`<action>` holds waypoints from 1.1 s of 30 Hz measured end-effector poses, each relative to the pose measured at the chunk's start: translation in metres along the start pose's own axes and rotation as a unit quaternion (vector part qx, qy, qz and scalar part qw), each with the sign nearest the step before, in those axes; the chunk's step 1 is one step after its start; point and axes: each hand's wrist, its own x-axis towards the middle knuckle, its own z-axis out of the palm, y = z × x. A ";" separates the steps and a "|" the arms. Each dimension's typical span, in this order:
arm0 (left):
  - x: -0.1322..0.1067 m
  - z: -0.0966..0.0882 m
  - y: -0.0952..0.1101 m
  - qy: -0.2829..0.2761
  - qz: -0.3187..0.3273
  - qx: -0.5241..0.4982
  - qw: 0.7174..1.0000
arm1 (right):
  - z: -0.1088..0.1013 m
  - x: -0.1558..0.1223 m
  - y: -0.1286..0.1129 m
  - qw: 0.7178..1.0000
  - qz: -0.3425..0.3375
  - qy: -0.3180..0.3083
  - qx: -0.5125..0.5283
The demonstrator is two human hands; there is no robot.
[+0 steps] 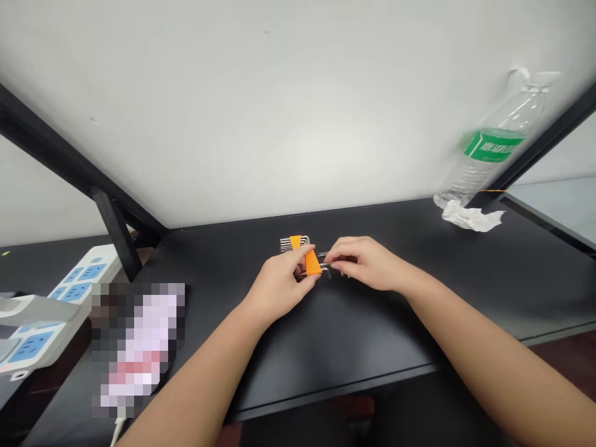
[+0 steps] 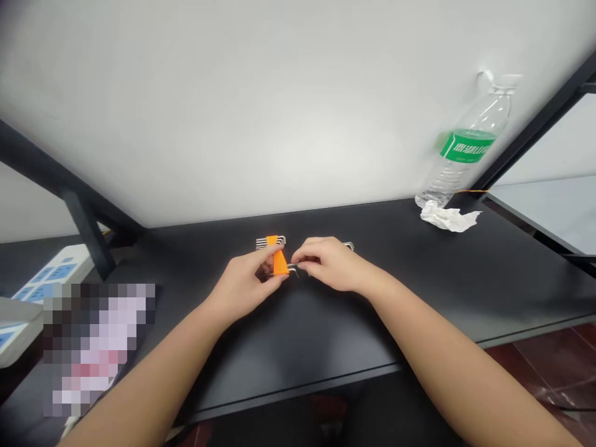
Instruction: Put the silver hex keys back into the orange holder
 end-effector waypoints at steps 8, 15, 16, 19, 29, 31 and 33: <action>0.000 -0.001 0.001 0.016 0.007 -0.031 0.999 | 0.008 0.001 0.004 0.978 0.065 -0.020 0.197; -0.001 -0.001 0.004 0.019 0.002 -0.085 0.996 | 0.018 0.007 0.010 0.924 0.123 -0.015 0.362; -0.001 -0.001 0.004 0.019 0.004 -0.081 0.997 | 0.019 0.008 0.010 0.919 0.128 -0.012 0.373; -0.001 0.000 0.003 0.020 0.004 -0.070 0.997 | 0.022 0.009 0.011 0.916 0.135 -0.010 0.377; 0.002 -0.001 0.001 0.019 0.013 -0.023 0.999 | 0.007 0.008 0.014 0.984 0.103 -0.014 0.142; 0.002 -0.001 0.000 0.010 0.013 -0.010 1.000 | -0.012 0.004 0.023 0.993 0.083 0.032 -0.079; 0.002 -0.001 -0.001 0.002 0.017 0.000 1.000 | -0.031 -0.001 0.035 0.967 0.111 0.033 -0.226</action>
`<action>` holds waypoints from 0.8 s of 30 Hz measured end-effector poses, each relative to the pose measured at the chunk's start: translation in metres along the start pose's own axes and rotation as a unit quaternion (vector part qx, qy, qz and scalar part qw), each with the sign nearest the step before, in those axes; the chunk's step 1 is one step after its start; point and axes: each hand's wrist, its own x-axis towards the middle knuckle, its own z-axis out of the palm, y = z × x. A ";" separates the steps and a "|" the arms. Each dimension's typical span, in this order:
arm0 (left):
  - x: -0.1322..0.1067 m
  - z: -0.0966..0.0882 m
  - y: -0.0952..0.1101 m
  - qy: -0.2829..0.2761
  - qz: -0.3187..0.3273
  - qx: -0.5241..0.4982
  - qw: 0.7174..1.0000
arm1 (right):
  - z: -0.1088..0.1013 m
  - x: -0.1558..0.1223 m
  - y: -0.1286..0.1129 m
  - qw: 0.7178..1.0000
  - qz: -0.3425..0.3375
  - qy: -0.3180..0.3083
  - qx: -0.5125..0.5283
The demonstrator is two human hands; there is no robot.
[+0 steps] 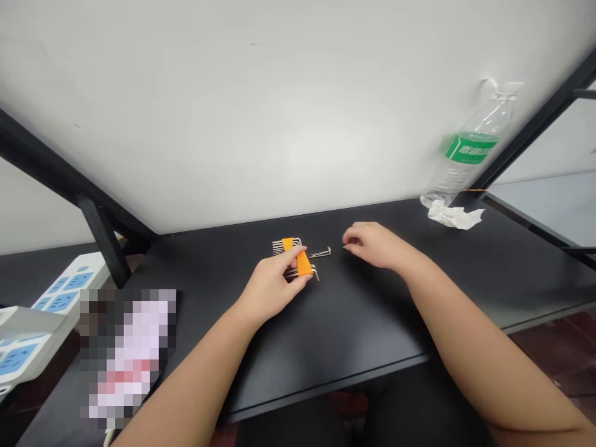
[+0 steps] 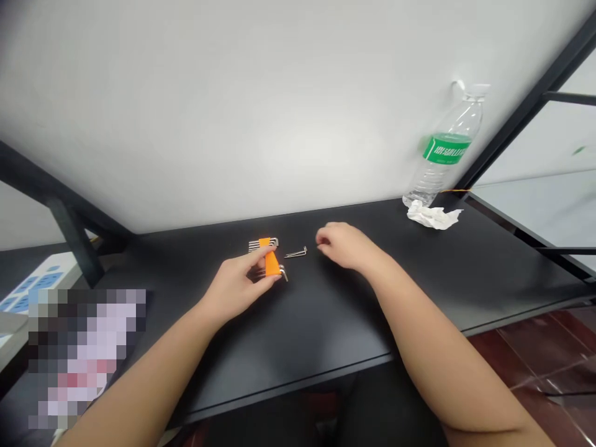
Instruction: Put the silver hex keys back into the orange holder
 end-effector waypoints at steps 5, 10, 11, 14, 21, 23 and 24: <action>0.000 0.000 -0.003 -0.008 0.002 -0.001 1.000 | -0.010 0.001 0.029 0.989 0.094 -0.073 -0.088; 0.001 0.000 -0.003 -0.010 0.001 0.003 1.000 | -0.006 0.001 0.021 0.982 0.117 -0.112 -0.099; 0.001 0.000 -0.003 -0.010 0.002 0.003 1.000 | -0.005 0.000 0.018 0.981 0.114 -0.116 -0.106; 0.001 0.000 -0.003 -0.013 0.003 0.006 1.000 | -0.003 -0.002 0.008 0.986 0.075 -0.122 -0.080; 0.001 0.001 -0.004 0.001 0.007 0.003 1.000 | 0.002 -0.005 -0.021 0.978 -0.073 -0.055 0.185; 0.000 0.000 -0.004 0.003 0.008 0.000 1.000 | 0.004 -0.006 -0.027 0.973 -0.085 -0.039 0.210; 0.000 0.000 -0.003 0.003 0.007 -0.001 1.000 | 0.005 -0.006 -0.029 0.972 -0.091 -0.033 0.212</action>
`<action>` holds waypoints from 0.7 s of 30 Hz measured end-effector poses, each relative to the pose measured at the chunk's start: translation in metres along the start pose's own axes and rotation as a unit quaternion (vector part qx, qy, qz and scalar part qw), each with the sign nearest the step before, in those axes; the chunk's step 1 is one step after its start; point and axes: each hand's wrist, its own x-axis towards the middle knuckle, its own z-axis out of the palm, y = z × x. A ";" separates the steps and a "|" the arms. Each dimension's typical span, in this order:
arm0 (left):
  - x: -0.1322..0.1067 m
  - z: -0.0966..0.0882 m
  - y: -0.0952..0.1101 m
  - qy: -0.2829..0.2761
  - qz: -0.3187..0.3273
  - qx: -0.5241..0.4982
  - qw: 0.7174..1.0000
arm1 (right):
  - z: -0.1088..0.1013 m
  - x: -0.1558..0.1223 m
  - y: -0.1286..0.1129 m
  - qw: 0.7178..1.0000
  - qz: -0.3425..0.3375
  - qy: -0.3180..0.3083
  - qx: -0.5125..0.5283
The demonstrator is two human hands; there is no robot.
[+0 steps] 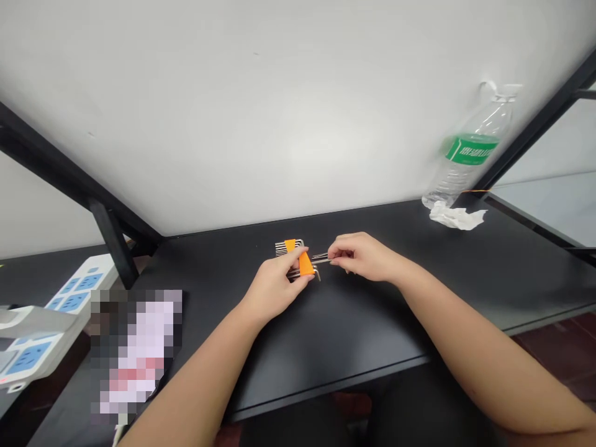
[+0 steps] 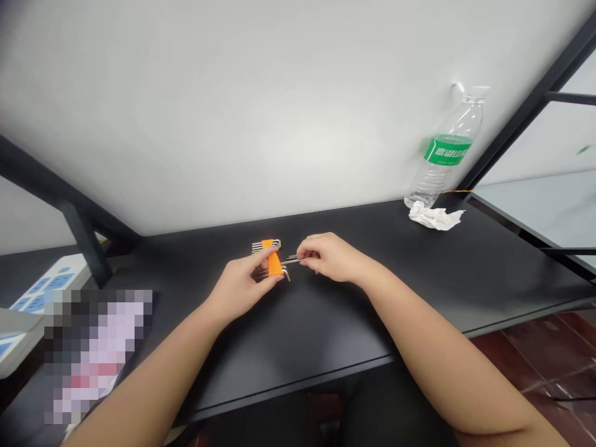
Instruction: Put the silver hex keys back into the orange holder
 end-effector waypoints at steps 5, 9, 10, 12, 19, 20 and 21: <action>0.000 0.000 0.001 -0.002 -0.011 0.008 1.000 | 0.002 -0.001 0.000 0.996 -0.065 0.026 -0.057; 0.000 0.000 0.002 -0.007 -0.007 0.007 1.000 | 0.002 -0.002 0.000 0.987 -0.112 0.037 -0.108; 0.000 0.000 0.002 -0.005 -0.003 0.005 1.000 | 0.003 -0.003 0.000 0.986 -0.116 0.034 -0.118; 0.000 0.000 0.002 0.002 0.006 -0.005 1.000 | 0.006 -0.003 -0.001 0.983 -0.123 0.020 -0.132; -0.001 0.000 0.000 0.012 0.035 0.041 0.998 | 0.010 -0.004 -0.009 0.983 -0.117 0.020 -0.142; -0.001 0.000 -0.001 0.016 0.030 0.036 0.999 | 0.008 -0.005 -0.009 0.983 -0.112 0.025 -0.143; -0.001 0.000 -0.001 0.019 0.025 0.030 0.999 | 0.006 -0.005 -0.009 0.984 -0.108 0.032 -0.141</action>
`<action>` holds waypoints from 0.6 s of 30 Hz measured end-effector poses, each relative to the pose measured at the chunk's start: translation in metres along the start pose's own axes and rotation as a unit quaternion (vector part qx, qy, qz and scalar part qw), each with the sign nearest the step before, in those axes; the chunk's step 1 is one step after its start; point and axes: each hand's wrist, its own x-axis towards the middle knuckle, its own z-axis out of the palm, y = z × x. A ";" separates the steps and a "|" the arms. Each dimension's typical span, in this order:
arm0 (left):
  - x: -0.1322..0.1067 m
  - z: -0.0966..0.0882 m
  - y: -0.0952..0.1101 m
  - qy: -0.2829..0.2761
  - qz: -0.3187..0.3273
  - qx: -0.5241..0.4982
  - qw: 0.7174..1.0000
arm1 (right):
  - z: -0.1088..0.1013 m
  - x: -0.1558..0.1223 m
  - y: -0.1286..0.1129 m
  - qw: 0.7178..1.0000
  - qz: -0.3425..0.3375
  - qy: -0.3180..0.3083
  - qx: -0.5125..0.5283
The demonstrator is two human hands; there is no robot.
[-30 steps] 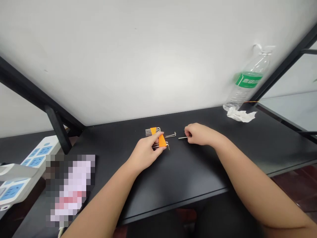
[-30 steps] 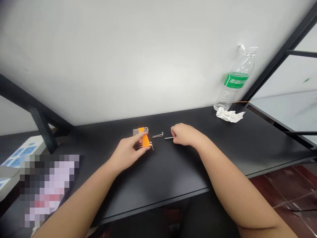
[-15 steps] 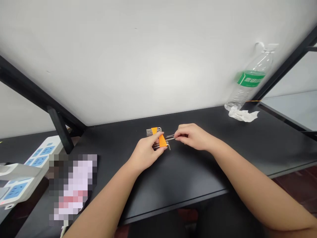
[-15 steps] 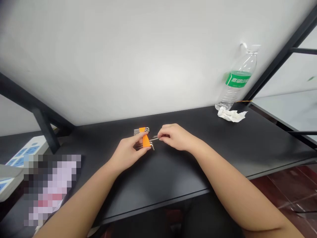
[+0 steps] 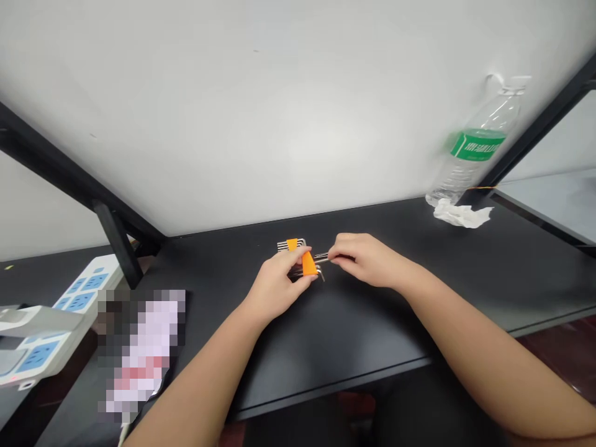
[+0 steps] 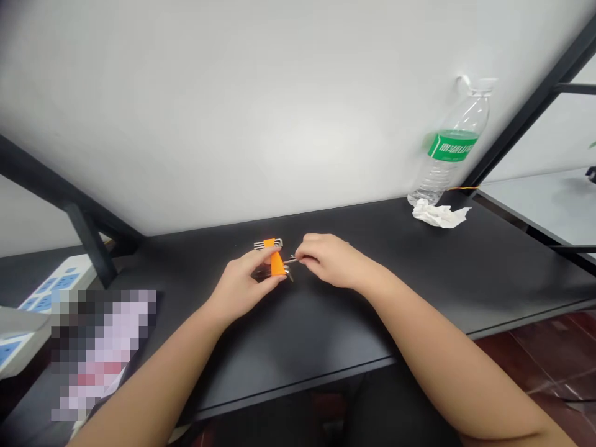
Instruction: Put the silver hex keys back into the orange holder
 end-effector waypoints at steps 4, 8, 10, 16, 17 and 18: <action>0.000 -0.001 0.001 0.002 -0.012 -0.008 1.000 | -0.007 -0.001 0.002 1.000 -0.002 0.020 0.014; 0.001 -0.001 0.002 0.004 -0.015 -0.007 1.000 | -0.008 -0.001 0.001 1.000 -0.010 0.021 0.018; 0.001 -0.001 0.001 0.005 -0.019 -0.007 1.000 | -0.007 -0.002 0.001 0.999 -0.010 0.020 0.023; -0.001 0.002 0.000 -0.012 -0.008 -0.021 1.000 | -0.004 -0.002 -0.002 0.999 -0.009 0.004 0.031; -0.001 0.002 0.001 -0.017 0.000 -0.018 1.000 | -0.003 -0.001 -0.003 0.999 -0.011 -0.002 0.037; -0.001 0.002 0.002 -0.020 0.009 -0.011 1.000 | -0.001 -0.001 -0.005 0.999 -0.013 -0.006 0.047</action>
